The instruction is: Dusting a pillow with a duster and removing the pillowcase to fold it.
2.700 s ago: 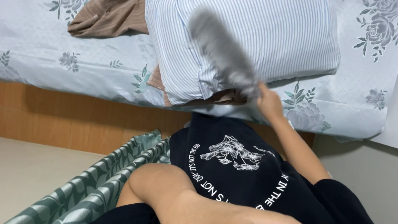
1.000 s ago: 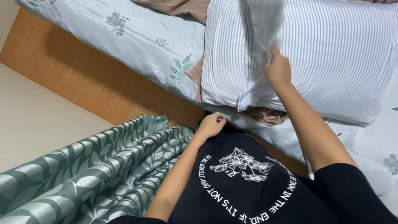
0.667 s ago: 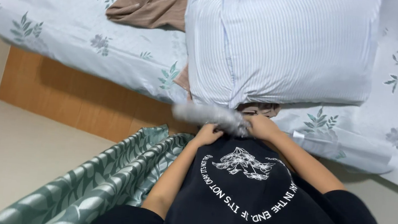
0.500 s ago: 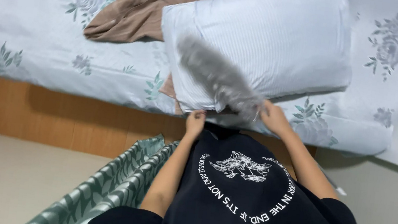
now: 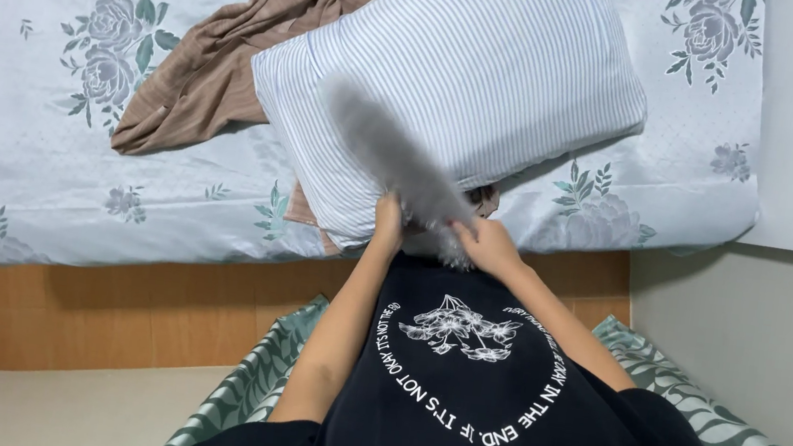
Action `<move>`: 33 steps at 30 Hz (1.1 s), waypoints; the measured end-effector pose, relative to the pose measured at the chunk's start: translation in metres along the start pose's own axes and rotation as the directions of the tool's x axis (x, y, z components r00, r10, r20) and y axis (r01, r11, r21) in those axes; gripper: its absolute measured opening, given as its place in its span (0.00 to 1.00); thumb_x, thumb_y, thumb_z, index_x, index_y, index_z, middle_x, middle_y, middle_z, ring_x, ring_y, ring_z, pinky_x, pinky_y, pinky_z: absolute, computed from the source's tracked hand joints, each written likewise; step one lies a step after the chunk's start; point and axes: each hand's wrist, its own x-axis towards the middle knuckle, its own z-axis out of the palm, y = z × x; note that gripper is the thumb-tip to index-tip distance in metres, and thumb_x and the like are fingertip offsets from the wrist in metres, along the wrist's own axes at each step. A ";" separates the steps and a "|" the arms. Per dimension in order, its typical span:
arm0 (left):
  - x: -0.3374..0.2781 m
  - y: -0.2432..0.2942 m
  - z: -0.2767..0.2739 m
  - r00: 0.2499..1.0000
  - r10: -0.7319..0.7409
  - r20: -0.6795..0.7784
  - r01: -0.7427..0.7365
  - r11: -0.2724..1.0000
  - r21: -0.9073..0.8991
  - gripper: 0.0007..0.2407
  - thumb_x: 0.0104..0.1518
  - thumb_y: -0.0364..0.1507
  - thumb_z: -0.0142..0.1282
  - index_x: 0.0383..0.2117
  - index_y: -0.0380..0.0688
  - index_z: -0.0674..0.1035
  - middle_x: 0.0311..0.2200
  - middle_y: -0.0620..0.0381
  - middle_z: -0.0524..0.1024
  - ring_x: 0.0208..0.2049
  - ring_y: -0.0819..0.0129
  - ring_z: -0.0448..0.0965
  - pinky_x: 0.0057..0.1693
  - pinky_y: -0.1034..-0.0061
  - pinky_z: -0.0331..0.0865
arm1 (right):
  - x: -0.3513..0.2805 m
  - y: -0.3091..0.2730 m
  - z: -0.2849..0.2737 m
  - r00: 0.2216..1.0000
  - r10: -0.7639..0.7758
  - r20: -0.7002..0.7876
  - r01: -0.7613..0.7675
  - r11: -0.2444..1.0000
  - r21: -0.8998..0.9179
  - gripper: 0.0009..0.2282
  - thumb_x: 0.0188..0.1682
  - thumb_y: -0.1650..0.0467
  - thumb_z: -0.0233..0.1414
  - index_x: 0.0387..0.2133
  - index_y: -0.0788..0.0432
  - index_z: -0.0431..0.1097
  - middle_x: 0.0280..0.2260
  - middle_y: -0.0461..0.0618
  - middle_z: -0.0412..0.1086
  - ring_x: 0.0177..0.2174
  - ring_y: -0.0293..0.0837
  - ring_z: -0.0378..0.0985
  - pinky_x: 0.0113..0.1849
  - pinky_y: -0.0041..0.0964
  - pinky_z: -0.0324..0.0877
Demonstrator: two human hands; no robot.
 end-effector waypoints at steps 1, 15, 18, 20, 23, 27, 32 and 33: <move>-0.001 0.000 -0.007 1.000 0.001 0.002 -0.001 1.000 0.003 0.25 0.67 0.45 0.41 0.56 0.32 0.72 0.48 0.49 0.77 0.46 0.64 0.76 0.52 0.73 0.71 | 0.009 0.020 -0.002 1.000 0.001 -0.003 -0.001 1.000 0.003 0.29 0.53 0.50 0.49 0.22 0.68 0.71 0.15 0.61 0.69 0.19 0.54 0.74 0.26 0.52 0.68; -0.017 0.013 -0.041 0.982 -0.153 0.112 0.173 0.966 -0.191 0.24 0.66 0.40 0.43 0.61 0.31 0.68 0.58 0.45 0.73 0.56 0.57 0.74 0.58 0.65 0.69 | 0.011 -0.002 -0.030 1.000 0.008 0.001 -0.008 0.978 -0.207 0.19 0.51 0.56 0.51 0.39 0.61 0.76 0.30 0.66 0.76 0.33 0.64 0.79 0.37 0.58 0.70; -0.041 0.042 -0.038 0.981 -0.132 0.144 0.162 0.963 -0.216 0.23 0.66 0.39 0.43 0.62 0.33 0.68 0.59 0.47 0.71 0.56 0.59 0.74 0.60 0.65 0.68 | 0.023 0.010 -0.041 0.997 -0.070 -0.012 0.065 0.973 -0.222 0.17 0.45 0.63 0.52 0.45 0.58 0.75 0.33 0.65 0.76 0.34 0.64 0.79 0.38 0.58 0.71; -0.045 0.040 -0.047 0.980 -0.128 0.153 0.160 0.963 -0.219 0.23 0.67 0.39 0.43 0.62 0.33 0.67 0.60 0.49 0.71 0.57 0.61 0.74 0.62 0.66 0.66 | 0.067 0.118 -0.055 0.979 0.082 -0.187 -0.102 0.990 -0.097 0.16 0.49 0.63 0.49 0.46 0.58 0.76 0.35 0.65 0.76 0.36 0.64 0.79 0.40 0.57 0.71; -0.041 0.029 -0.056 0.981 -0.118 0.154 0.150 0.966 -0.210 0.23 0.67 0.39 0.43 0.62 0.31 0.67 0.61 0.49 0.72 0.58 0.62 0.74 0.63 0.68 0.65 | 0.107 0.207 -0.098 0.810 0.394 -0.435 -0.408 0.911 0.066 0.17 0.57 0.61 0.48 0.43 0.65 0.76 0.38 0.68 0.75 0.39 0.66 0.78 0.43 0.56 0.71; -0.030 0.001 -0.068 0.984 -0.141 0.111 0.158 0.974 -0.162 0.25 0.67 0.40 0.45 0.60 0.27 0.69 0.58 0.45 0.74 0.57 0.59 0.75 0.61 0.67 0.67 | 0.077 0.092 -0.120 0.805 0.407 -0.432 -0.417 0.906 0.077 0.22 0.61 0.59 0.45 0.38 0.70 0.75 0.35 0.70 0.75 0.38 0.67 0.78 0.43 0.58 0.71; -0.031 0.000 -0.066 0.979 -0.200 0.046 0.203 0.973 -0.106 0.26 0.65 0.42 0.46 0.59 0.28 0.70 0.56 0.43 0.74 0.55 0.56 0.75 0.58 0.65 0.68 | 0.049 -0.025 -0.021 0.999 0.021 -0.030 -0.023 0.997 -0.080 0.20 0.56 0.57 0.51 0.32 0.64 0.77 0.29 0.67 0.76 0.31 0.62 0.79 0.35 0.57 0.71; -0.033 0.002 -0.067 0.978 -0.205 0.038 0.207 0.976 -0.064 0.26 0.65 0.42 0.46 0.58 0.28 0.71 0.56 0.42 0.74 0.53 0.55 0.74 0.57 0.63 0.68 | 0.046 -0.039 -0.005 0.988 -0.139 0.069 0.150 0.971 -0.187 0.18 0.53 0.57 0.54 0.32 0.62 0.78 0.30 0.66 0.75 0.31 0.63 0.77 0.34 0.57 0.70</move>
